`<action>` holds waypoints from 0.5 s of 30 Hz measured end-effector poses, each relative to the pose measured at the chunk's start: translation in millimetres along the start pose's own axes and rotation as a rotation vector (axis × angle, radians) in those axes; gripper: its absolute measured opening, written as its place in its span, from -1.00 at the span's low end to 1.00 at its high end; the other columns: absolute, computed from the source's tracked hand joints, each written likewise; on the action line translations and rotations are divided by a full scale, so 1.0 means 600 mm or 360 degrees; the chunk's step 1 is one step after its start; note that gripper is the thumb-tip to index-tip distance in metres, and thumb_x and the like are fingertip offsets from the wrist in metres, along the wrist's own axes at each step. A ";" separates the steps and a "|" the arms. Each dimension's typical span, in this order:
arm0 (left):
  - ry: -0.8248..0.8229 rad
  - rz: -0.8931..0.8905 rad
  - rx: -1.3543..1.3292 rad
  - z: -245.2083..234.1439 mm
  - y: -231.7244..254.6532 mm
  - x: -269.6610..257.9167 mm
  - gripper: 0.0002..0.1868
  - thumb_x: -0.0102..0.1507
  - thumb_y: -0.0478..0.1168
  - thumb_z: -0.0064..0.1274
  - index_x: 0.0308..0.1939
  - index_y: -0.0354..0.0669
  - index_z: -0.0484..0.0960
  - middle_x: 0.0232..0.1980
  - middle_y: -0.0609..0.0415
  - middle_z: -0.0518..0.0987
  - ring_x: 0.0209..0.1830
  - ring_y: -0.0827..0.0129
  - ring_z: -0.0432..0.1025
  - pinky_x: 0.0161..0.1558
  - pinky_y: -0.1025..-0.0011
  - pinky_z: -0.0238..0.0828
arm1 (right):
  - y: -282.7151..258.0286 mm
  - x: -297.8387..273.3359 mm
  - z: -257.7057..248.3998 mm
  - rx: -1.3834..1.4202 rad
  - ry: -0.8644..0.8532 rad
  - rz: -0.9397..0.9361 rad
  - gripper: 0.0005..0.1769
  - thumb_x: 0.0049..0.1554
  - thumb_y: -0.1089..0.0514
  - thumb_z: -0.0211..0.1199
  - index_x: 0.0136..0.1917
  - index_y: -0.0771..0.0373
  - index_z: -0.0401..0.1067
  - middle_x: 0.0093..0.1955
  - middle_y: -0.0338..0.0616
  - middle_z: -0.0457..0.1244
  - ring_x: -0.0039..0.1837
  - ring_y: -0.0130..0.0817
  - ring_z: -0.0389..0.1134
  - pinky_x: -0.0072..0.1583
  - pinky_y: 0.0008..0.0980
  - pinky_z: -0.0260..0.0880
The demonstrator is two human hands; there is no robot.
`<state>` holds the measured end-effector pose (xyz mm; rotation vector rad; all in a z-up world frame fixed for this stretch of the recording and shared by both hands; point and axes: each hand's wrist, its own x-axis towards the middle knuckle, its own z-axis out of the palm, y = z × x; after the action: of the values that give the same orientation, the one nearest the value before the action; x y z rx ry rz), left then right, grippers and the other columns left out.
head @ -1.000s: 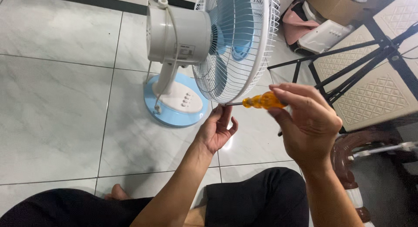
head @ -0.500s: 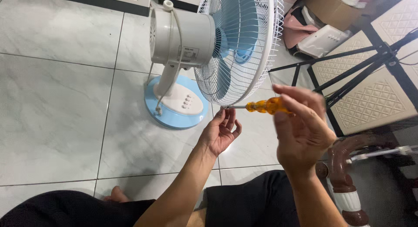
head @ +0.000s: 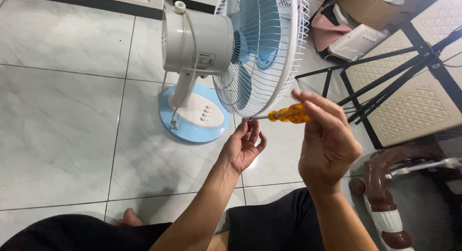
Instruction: The person disassembles a small electric fan by removing the front grille, fan blades, and motor housing using a screwdriver. The components are placed on the floor as they are removed.
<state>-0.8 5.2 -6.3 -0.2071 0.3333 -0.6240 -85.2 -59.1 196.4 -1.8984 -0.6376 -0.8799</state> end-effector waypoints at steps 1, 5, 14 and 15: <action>0.0021 0.0009 -0.0001 0.000 0.001 0.001 -0.88 0.29 -0.19 0.15 -0.12 -0.06 0.59 -0.08 0.27 0.63 0.04 0.52 0.56 0.00 0.15 0.46 | 0.002 0.002 0.001 0.0001 0.0022 -0.0009 -0.78 0.34 0.38 0.07 0.21 0.33 0.44 0.32 0.04 0.29 0.46 -0.18 0.34 0.48 -0.27 0.44; -0.0017 -0.0002 -0.0010 0.003 0.002 0.002 -0.90 0.35 -0.18 0.12 -0.11 -0.08 0.58 -0.06 0.26 0.61 0.06 0.51 0.55 0.02 0.13 0.45 | 0.001 0.005 0.003 -0.0113 0.0108 0.0049 -0.81 0.32 0.44 0.23 0.21 0.38 0.47 0.25 0.01 0.24 0.32 -0.22 0.38 0.33 -0.31 0.54; 0.0040 0.0042 0.0013 -0.001 -0.003 0.012 -0.90 0.35 -0.23 0.03 -0.07 -0.01 0.61 -0.05 0.30 0.65 0.07 0.52 0.54 0.05 0.14 0.42 | 0.003 0.008 -0.004 -0.0052 0.0097 0.0035 -0.75 0.25 0.47 0.27 0.20 0.37 0.48 0.25 -0.01 0.22 0.36 -0.19 0.35 0.33 -0.29 0.52; 0.0028 0.0048 0.0032 -0.003 -0.004 0.013 -0.90 0.35 -0.22 0.03 -0.07 -0.02 0.61 -0.04 0.29 0.65 0.08 0.52 0.54 0.06 0.14 0.42 | 0.001 0.005 -0.006 0.0004 0.0073 0.0063 -0.75 0.30 0.47 0.23 0.24 0.36 0.47 0.28 -0.01 0.24 0.36 -0.20 0.37 0.36 -0.30 0.53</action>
<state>3.1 -1.8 -9.2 -0.1771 0.3467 -0.5994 -83.9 -62.7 199.7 -1.8770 -0.5717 -0.8942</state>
